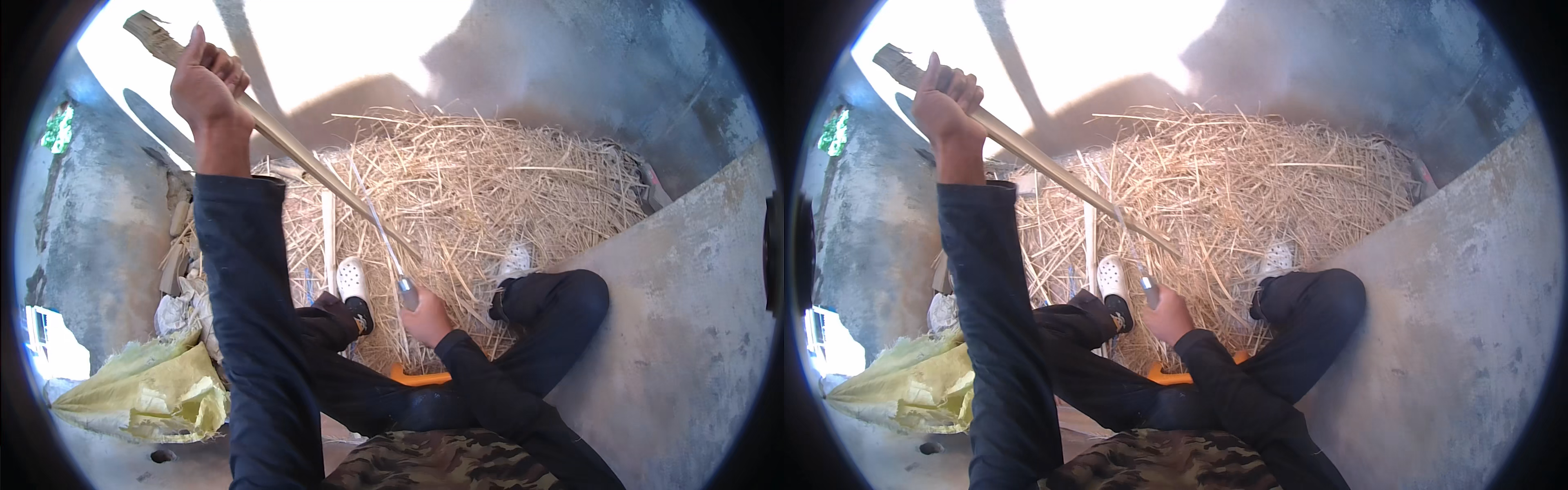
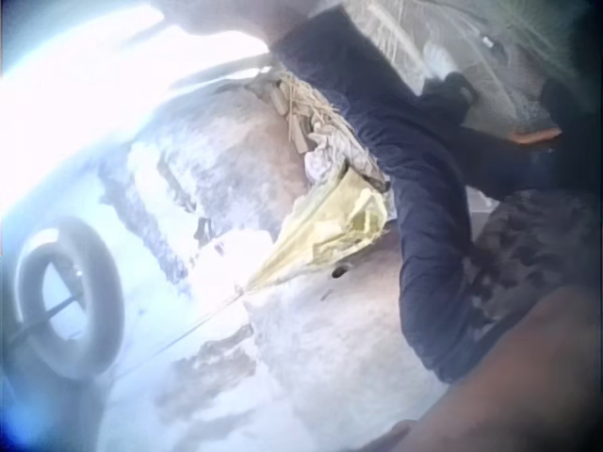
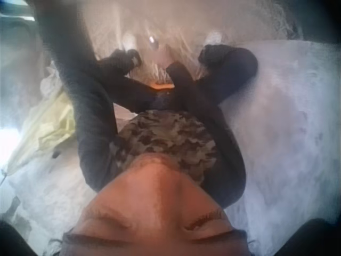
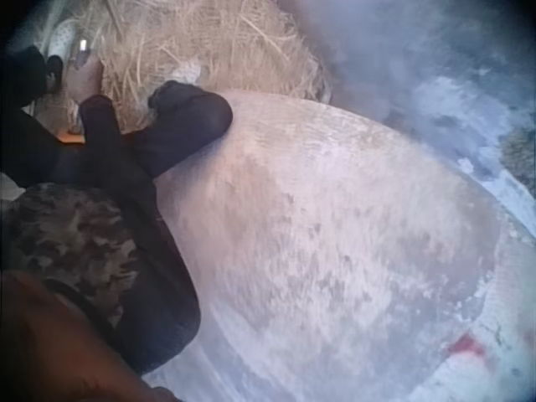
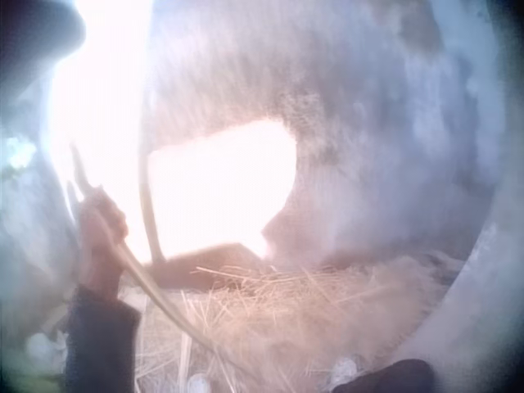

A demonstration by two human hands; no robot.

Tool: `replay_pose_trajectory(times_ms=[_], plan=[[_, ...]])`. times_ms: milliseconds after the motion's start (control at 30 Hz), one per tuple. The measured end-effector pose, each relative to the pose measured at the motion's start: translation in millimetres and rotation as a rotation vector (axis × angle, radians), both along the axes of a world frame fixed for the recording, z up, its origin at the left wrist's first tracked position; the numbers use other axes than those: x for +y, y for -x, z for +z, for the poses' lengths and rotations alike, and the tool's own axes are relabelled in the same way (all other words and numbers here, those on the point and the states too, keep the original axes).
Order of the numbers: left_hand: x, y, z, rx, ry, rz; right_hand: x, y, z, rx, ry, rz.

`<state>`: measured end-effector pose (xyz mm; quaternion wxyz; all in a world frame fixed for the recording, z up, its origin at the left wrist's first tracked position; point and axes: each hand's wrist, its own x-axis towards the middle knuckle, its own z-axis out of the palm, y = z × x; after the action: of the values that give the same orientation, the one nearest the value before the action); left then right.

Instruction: The person sits on a floor covered with straw and uses a knife to strip the outer layer from thin wooden sticks. They hold the stick with one hand and scrape it with the knife in the other, repeating the process for multiple sticks.

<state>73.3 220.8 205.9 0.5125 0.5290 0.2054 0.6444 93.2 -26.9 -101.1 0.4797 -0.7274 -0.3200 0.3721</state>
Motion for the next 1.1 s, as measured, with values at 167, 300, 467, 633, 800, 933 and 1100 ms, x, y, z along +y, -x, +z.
replay_pose_trajectory(times_ms=[167,300,467,633,800,933,1100], plan=[[-17,-7,8,-0.045,0.022,0.080,17,26,16,-0.010,-0.126,-0.013],[3,-8,-1,-0.031,0.022,-0.014,17,-10,-62,-0.066,-0.005,-0.038],[-12,-5,4,-0.024,-0.014,0.031,11,15,42,-0.051,-0.205,-0.052],[-29,-18,11,-0.032,0.049,0.031,-3,14,-89,-0.054,-0.082,-0.117],[-11,0,2,-0.041,0.021,0.033,-20,-4,-8,-0.078,0.067,0.038],[-22,-5,2,-0.034,-0.019,0.043,-3,-1,78,0.008,-0.293,-0.053],[-17,-20,8,-0.042,0.057,0.051,-38,8,-124,-0.151,0.173,-0.057]])
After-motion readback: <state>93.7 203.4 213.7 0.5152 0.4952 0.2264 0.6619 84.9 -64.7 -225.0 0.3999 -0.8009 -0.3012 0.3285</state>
